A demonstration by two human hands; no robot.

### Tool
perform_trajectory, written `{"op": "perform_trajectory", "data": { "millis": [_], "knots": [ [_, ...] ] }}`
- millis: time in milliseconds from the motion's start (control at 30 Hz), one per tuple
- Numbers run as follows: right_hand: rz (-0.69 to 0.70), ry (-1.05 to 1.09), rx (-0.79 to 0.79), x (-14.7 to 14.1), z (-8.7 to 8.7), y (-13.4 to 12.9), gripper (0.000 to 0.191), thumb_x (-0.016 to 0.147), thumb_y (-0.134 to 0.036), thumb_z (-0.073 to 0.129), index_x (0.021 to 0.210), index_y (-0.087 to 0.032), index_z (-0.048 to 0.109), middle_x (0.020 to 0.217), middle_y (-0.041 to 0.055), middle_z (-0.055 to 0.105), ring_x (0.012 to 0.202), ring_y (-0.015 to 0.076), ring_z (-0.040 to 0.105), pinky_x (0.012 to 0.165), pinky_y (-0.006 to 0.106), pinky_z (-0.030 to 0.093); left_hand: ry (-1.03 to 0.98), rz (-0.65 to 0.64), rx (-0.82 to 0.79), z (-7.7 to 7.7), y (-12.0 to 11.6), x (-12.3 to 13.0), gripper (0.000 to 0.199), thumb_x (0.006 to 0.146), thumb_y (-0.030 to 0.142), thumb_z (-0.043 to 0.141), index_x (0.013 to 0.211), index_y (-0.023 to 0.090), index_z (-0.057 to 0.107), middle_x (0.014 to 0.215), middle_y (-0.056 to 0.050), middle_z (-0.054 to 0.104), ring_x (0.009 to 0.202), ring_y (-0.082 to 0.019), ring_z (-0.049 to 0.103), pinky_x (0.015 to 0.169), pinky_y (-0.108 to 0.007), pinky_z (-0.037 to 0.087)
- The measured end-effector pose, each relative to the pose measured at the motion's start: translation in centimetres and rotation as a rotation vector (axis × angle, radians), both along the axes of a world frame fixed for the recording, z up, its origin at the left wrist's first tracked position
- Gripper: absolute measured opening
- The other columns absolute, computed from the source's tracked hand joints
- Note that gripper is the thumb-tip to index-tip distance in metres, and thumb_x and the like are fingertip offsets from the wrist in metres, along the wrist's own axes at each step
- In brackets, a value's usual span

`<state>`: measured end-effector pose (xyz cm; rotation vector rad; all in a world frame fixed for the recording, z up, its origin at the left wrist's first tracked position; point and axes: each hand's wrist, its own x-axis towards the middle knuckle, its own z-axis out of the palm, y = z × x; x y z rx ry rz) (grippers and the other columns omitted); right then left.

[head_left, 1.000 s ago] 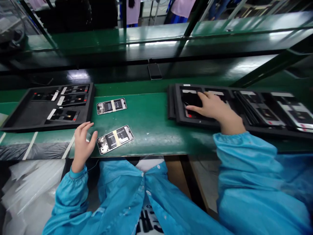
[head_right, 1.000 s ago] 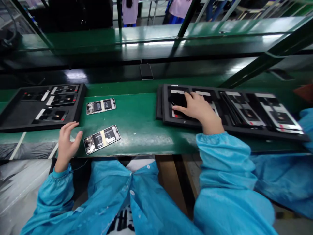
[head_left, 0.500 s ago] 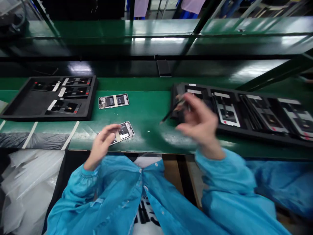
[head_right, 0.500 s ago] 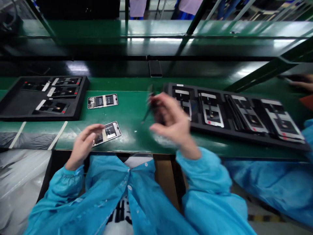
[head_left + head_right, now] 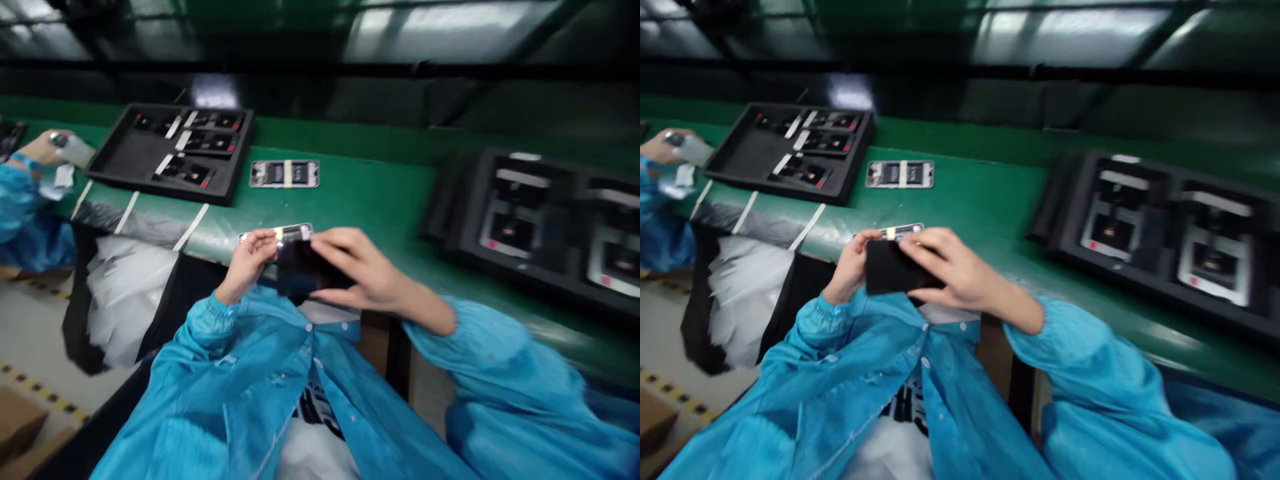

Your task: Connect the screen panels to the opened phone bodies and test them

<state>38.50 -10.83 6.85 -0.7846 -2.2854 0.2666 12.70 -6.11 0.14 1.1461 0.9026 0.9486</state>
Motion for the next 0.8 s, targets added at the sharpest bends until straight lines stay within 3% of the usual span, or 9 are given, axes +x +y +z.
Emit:
{"op": "perform_trajectory", "data": {
  "millis": [133,267,433,600,800],
  "knots": [
    [-0.057,-0.136,-0.252,3.0,-2.6,3.1,0.075,0.098,-0.057,0.067,0.163,-0.027,0.044,0.147,0.0185,0.059,0.131,0.0402,0.059,0.109,0.061,0.053,0.123,0.211,0.176,0.0,1.7,-2.7,0.044,0.087,0.054,0.082,0.113,0.021,0.067,0.103,-0.005,0.075,0.094,-0.016,0.073,0.087,-0.03,0.06],
    [-0.073,-0.279,-0.452,4.6,-4.6,5.7,0.078,0.093,-0.063,0.062,0.159,-0.022,0.051,0.15,0.0179,0.056,0.137,0.0421,0.054,0.113,0.064,0.048,0.203,0.142,0.262,0.7,2.8,-2.9,0.035,0.089,0.047,0.081,0.108,0.019,0.071,0.102,-0.005,0.076,0.093,-0.016,0.073,0.088,-0.029,0.059],
    [-0.067,-0.169,-0.35,1.1,-4.9,6.6,0.079,0.095,-0.067,0.063,0.155,-0.017,0.053,0.147,0.0207,0.06,0.136,0.039,0.056,0.115,0.06,0.048,0.12,0.067,0.21,1.5,2.9,-1.7,0.032,0.086,0.043,0.085,0.103,0.018,0.073,0.096,-0.004,0.076,0.091,-0.015,0.073,0.089,-0.029,0.059],
    [-0.129,-0.031,-0.255,-4.4,-5.2,6.5,0.039,0.108,-0.046,0.053,0.132,-0.021,0.071,0.121,0.0136,0.077,0.112,0.0304,0.072,0.101,0.049,0.057,0.075,0.067,0.206,1.9,3.0,-1.5,0.035,0.087,0.045,0.085,0.106,0.019,0.071,0.098,-0.004,0.075,0.094,-0.015,0.073,0.093,-0.031,0.059],
    [-0.055,0.059,-0.278,-5.4,-6.0,7.1,0.03,0.108,-0.035,0.054,0.125,-0.024,0.076,0.114,0.0099,0.077,0.102,0.0241,0.073,0.092,0.041,0.062,0.226,0.118,0.295,1.2,2.5,-3.1,0.031,0.096,0.046,0.075,0.111,0.02,0.071,0.104,-0.006,0.075,0.096,-0.017,0.073,0.092,-0.032,0.059]
  ]
}}
